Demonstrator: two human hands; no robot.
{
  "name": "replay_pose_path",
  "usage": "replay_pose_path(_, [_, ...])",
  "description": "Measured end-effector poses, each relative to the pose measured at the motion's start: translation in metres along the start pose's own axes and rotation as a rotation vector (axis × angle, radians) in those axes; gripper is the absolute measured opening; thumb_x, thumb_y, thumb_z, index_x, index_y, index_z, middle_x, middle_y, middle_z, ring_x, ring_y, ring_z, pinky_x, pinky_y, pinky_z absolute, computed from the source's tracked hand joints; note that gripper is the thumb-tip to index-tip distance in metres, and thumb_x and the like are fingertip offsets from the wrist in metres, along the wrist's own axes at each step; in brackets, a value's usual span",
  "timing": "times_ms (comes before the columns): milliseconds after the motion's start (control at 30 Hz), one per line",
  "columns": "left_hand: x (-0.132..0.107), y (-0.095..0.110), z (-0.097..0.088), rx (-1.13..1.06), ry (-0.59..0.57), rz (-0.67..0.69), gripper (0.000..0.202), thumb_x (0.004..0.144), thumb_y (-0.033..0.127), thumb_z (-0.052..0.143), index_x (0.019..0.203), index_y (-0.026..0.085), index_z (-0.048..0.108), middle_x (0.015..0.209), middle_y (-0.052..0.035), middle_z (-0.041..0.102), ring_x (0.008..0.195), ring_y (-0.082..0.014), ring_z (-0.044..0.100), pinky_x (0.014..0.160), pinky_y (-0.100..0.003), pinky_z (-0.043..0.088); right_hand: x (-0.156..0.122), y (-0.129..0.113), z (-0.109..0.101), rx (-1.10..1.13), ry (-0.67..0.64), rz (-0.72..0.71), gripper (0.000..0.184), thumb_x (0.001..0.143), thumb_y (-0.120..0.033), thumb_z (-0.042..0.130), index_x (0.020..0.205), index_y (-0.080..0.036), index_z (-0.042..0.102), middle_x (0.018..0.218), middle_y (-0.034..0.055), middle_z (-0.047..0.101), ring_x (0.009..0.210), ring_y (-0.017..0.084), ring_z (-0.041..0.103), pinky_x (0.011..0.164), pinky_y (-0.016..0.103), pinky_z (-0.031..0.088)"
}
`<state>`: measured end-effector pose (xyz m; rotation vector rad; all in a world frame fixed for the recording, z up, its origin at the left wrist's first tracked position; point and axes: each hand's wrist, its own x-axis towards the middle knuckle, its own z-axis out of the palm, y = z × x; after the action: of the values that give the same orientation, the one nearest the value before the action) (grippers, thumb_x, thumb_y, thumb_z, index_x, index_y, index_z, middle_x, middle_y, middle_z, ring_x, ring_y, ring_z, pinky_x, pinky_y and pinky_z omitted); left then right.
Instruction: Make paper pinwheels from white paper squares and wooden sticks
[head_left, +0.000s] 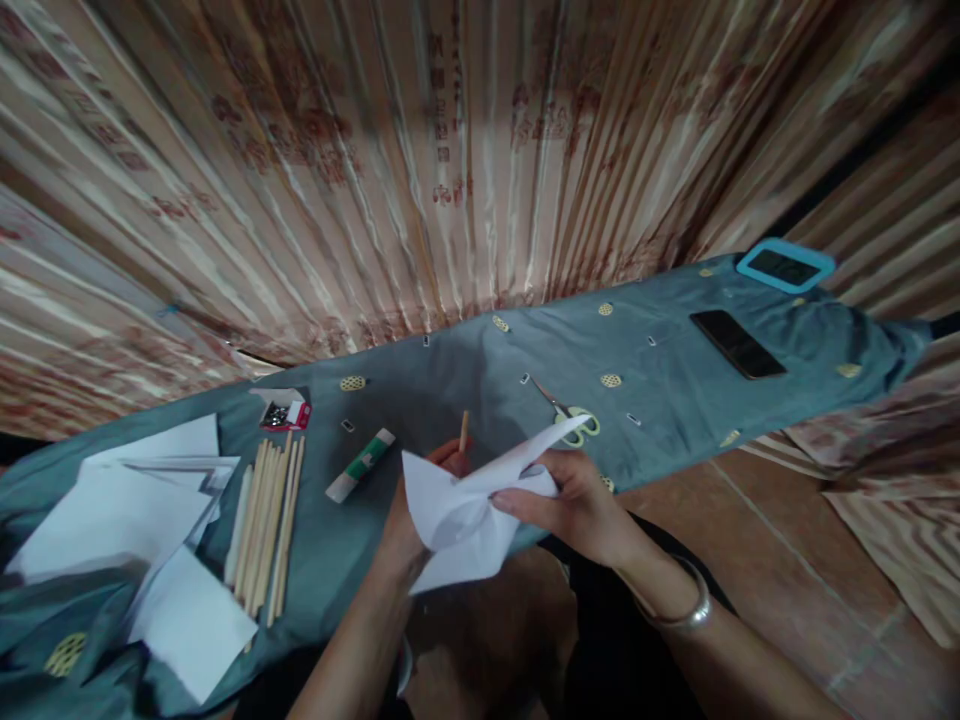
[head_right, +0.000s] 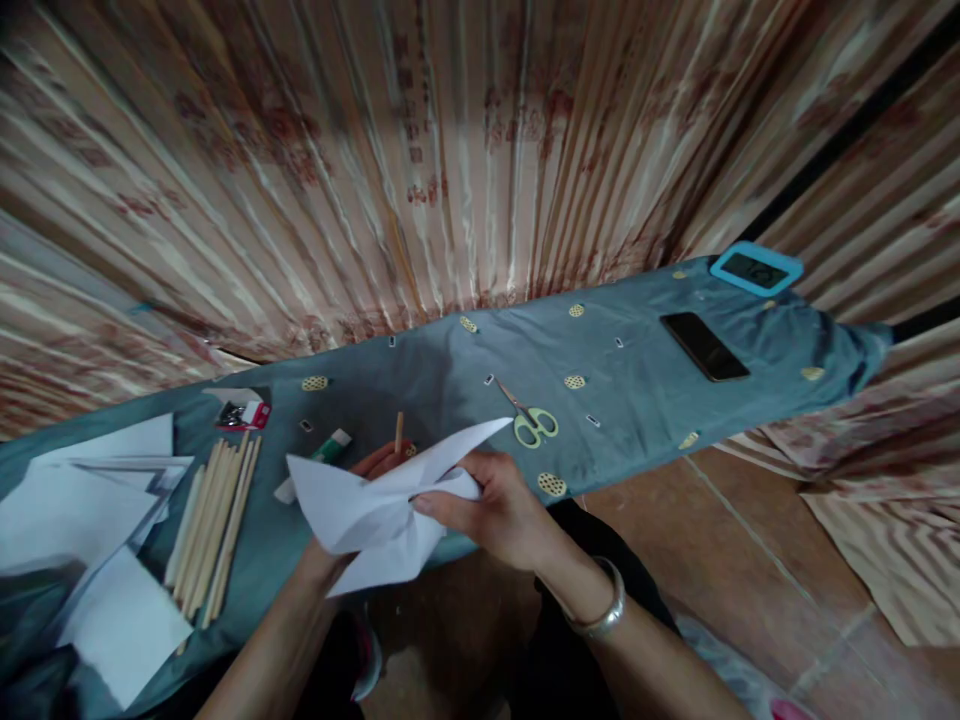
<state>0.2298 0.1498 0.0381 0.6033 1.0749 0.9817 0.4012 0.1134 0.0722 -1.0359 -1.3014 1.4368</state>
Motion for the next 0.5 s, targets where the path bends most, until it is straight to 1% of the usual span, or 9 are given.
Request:
replay_pose_path(67, [-0.005, 0.005, 0.001, -0.042, 0.003, -0.015, 0.049, 0.046, 0.042, 0.093, 0.084, 0.014, 0.078, 0.058, 0.0002, 0.063, 0.050, -0.0102, 0.053, 0.046, -0.020, 0.039, -0.003, -0.005, 0.000, -0.123, -0.010, -0.056, 0.015, 0.083, -0.030, 0.072, 0.088, -0.016, 0.075, 0.072, 0.0003, 0.069, 0.058, 0.009, 0.056, 0.050, 0.018, 0.042])
replay_pose_path(133, [-0.009, 0.007, 0.003, -0.088, -0.017, -0.028, 0.047, 0.042, 0.042, 0.094, 0.076, 0.014, 0.078, 0.053, 0.0016, 0.060, 0.047, -0.0083, 0.049, 0.044, -0.019, 0.036, -0.005, -0.008, 0.000, -0.201, -0.029, -0.119, 0.012, 0.086, -0.028, 0.069, 0.088, -0.017, 0.075, 0.076, 0.0009, 0.071, 0.059, 0.009, 0.058, 0.050, 0.019, 0.042])
replay_pose_path(267, [-0.014, 0.005, 0.009, -0.110, -0.049, -0.076, 0.040, 0.043, 0.038, 0.095, 0.070, 0.014, 0.077, 0.051, 0.0020, 0.058, 0.045, -0.0068, 0.046, 0.044, -0.019, 0.033, -0.011, -0.008, -0.005, -0.323, -0.025, -0.241, 0.010, 0.090, -0.024, 0.064, 0.093, -0.019, 0.072, 0.087, 0.0027, 0.073, 0.073, 0.012, 0.065, 0.061, 0.022, 0.049])
replay_pose_path(367, [-0.019, 0.003, 0.011, -0.087, -0.050, -0.085, 0.039, 0.045, 0.039, 0.095, 0.069, 0.014, 0.077, 0.051, 0.0025, 0.057, 0.045, -0.0058, 0.044, 0.044, -0.019, 0.031, -0.014, -0.006, -0.010, -0.404, -0.036, -0.324, 0.011, 0.092, -0.019, 0.060, 0.098, -0.020, 0.068, 0.092, 0.0031, 0.072, 0.084, 0.014, 0.066, 0.074, 0.026, 0.052])
replay_pose_path(433, [-0.022, 0.004, 0.011, -0.063, -0.078, -0.066, 0.035, 0.049, 0.039, 0.093, 0.068, 0.015, 0.078, 0.054, 0.0024, 0.056, 0.046, -0.0055, 0.043, 0.045, -0.019, 0.031, -0.014, -0.006, -0.012, -0.462, -0.035, -0.393, 0.012, 0.093, -0.017, 0.057, 0.101, -0.020, 0.066, 0.093, 0.0031, 0.071, 0.086, 0.015, 0.065, 0.078, 0.028, 0.051])
replay_pose_path(500, [-0.025, 0.005, 0.011, -0.043, -0.095, -0.046, 0.030, 0.051, 0.038, 0.092, 0.067, 0.016, 0.078, 0.060, 0.0010, 0.059, 0.050, -0.0062, 0.044, 0.047, -0.019, 0.032, -0.013, -0.006, -0.013, -0.525, -0.016, -0.455, 0.012, 0.093, -0.016, 0.056, 0.101, -0.019, 0.065, 0.091, 0.0031, 0.071, 0.085, 0.015, 0.065, 0.077, 0.029, 0.050])
